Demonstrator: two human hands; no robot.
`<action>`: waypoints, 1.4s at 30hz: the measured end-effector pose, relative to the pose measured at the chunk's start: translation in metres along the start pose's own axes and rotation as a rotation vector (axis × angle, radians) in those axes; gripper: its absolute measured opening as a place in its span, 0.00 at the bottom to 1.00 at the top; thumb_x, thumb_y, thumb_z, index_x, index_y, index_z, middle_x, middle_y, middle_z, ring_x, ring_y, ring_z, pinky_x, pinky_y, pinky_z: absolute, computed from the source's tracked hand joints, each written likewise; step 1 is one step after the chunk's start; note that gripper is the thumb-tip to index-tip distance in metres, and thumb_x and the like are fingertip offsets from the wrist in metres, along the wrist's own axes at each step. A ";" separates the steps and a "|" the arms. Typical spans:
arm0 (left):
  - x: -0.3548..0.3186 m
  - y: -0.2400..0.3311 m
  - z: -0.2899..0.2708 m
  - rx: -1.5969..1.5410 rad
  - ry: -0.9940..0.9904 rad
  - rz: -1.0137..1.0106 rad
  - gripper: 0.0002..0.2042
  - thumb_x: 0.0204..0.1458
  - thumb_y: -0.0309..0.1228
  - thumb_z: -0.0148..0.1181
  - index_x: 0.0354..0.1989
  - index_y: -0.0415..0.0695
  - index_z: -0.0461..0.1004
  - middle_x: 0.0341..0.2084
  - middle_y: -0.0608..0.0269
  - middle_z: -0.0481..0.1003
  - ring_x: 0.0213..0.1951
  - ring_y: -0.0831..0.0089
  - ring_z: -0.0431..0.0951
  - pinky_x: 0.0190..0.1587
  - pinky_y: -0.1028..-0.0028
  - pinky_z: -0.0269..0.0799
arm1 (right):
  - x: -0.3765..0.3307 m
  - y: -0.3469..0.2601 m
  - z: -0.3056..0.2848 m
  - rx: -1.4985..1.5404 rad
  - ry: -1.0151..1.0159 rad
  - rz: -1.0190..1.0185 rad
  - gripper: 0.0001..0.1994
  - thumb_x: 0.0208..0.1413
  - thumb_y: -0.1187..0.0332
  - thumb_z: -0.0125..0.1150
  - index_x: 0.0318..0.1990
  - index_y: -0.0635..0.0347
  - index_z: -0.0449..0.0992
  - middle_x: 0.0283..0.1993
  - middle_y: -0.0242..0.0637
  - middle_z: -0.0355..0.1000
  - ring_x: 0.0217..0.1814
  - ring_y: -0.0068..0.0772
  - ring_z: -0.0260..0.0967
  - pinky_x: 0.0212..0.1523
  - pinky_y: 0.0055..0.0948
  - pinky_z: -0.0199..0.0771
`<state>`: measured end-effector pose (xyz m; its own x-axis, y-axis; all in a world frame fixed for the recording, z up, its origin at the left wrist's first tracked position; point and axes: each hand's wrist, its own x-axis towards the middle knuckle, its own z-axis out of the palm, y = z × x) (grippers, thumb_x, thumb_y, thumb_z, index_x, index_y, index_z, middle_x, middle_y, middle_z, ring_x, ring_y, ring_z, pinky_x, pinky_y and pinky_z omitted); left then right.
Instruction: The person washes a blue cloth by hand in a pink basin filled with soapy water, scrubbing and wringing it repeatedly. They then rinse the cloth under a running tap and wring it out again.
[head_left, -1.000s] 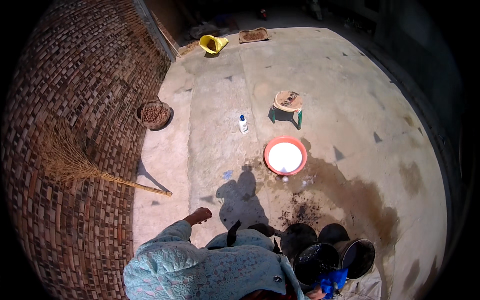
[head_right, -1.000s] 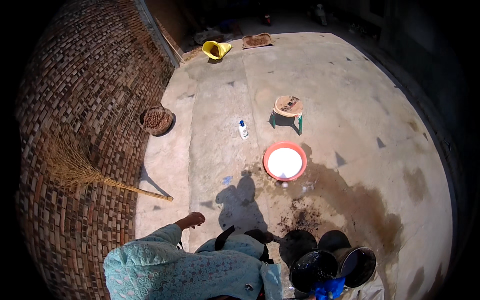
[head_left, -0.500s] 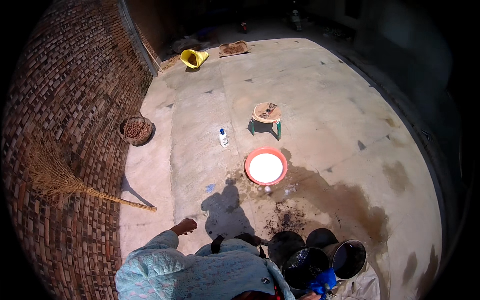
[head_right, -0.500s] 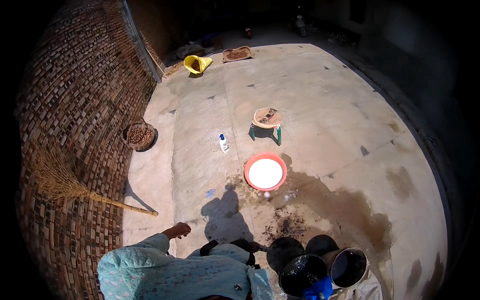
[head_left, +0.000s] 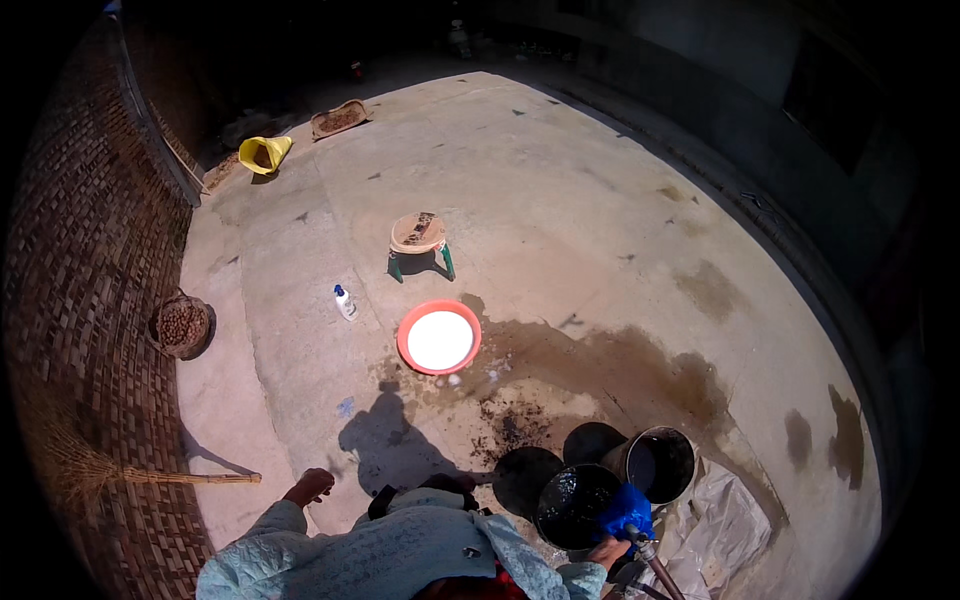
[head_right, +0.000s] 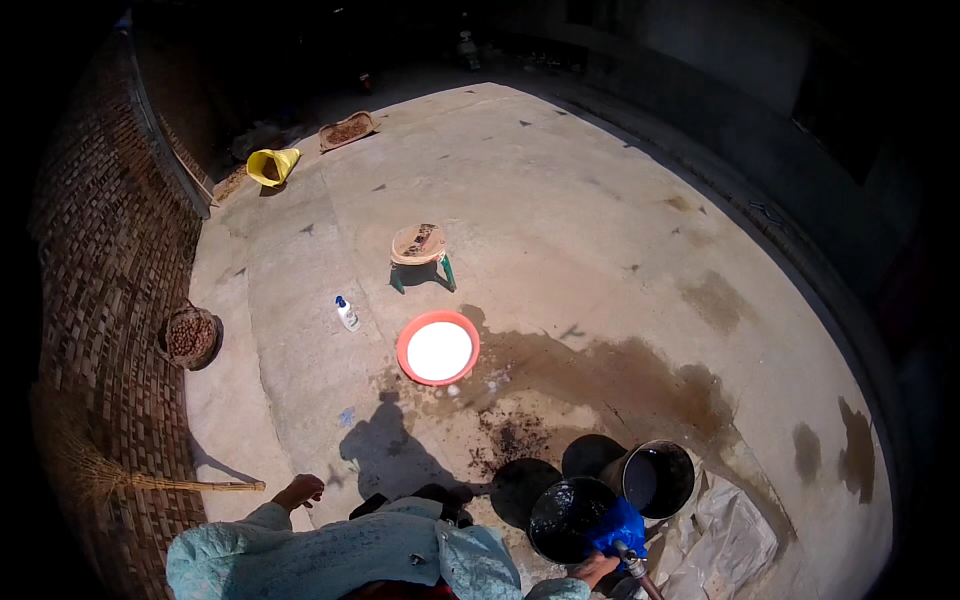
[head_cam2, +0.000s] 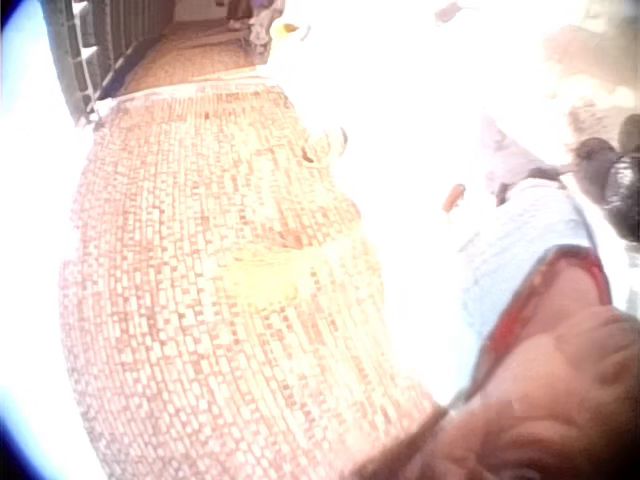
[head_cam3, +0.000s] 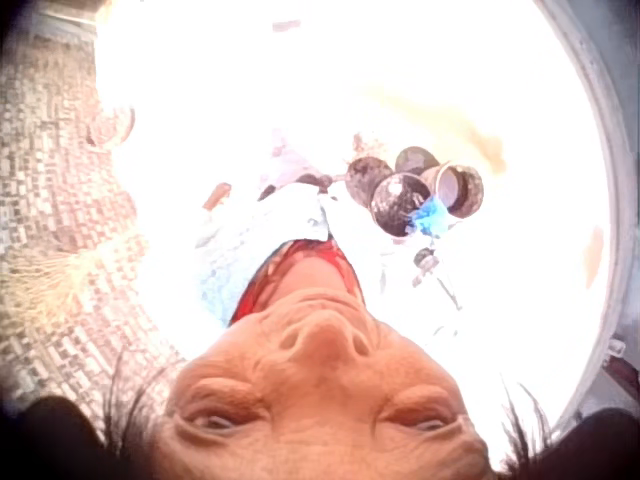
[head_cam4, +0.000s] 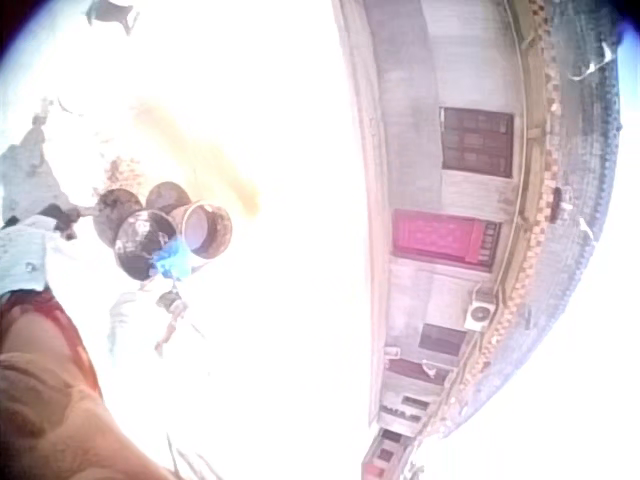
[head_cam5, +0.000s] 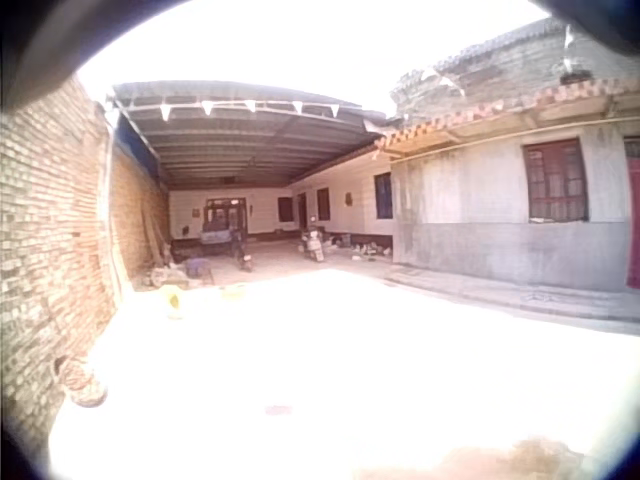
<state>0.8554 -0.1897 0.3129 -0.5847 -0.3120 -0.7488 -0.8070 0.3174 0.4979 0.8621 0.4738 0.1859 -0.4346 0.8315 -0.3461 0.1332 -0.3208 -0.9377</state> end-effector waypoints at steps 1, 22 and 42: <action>-0.012 0.004 -0.004 -0.064 0.006 0.022 0.11 0.46 0.38 0.58 0.35 0.46 0.73 0.25 0.64 0.73 0.27 0.70 0.76 0.24 0.65 0.73 | -0.026 -0.015 0.019 0.023 0.038 -0.111 0.14 0.42 0.75 0.56 0.40 0.63 0.68 0.34 0.32 0.65 0.34 0.28 0.59 0.40 0.27 0.63; 0.058 0.238 0.219 0.487 -0.486 0.234 0.06 0.47 0.31 0.52 0.30 0.43 0.73 0.24 0.61 0.72 0.26 0.66 0.76 0.27 0.64 0.74 | 0.033 -0.003 0.025 0.915 0.518 0.349 0.21 0.47 0.82 0.55 0.50 0.53 0.67 0.45 0.40 0.70 0.43 0.43 0.70 0.42 0.48 0.74; 0.079 0.256 0.328 0.716 -0.628 0.312 0.09 0.47 0.32 0.54 0.34 0.41 0.74 0.27 0.58 0.74 0.28 0.64 0.77 0.31 0.65 0.74 | 0.040 0.040 0.037 0.502 0.701 0.394 0.21 0.48 0.80 0.52 0.52 0.60 0.63 0.47 0.41 0.68 0.46 0.38 0.66 0.47 0.38 0.68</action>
<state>0.6292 0.1609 0.2378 -0.4456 0.3407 -0.8279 -0.2647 0.8333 0.4854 0.8168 0.4768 0.1355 0.2158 0.6522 -0.7267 -0.3130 -0.6588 -0.6842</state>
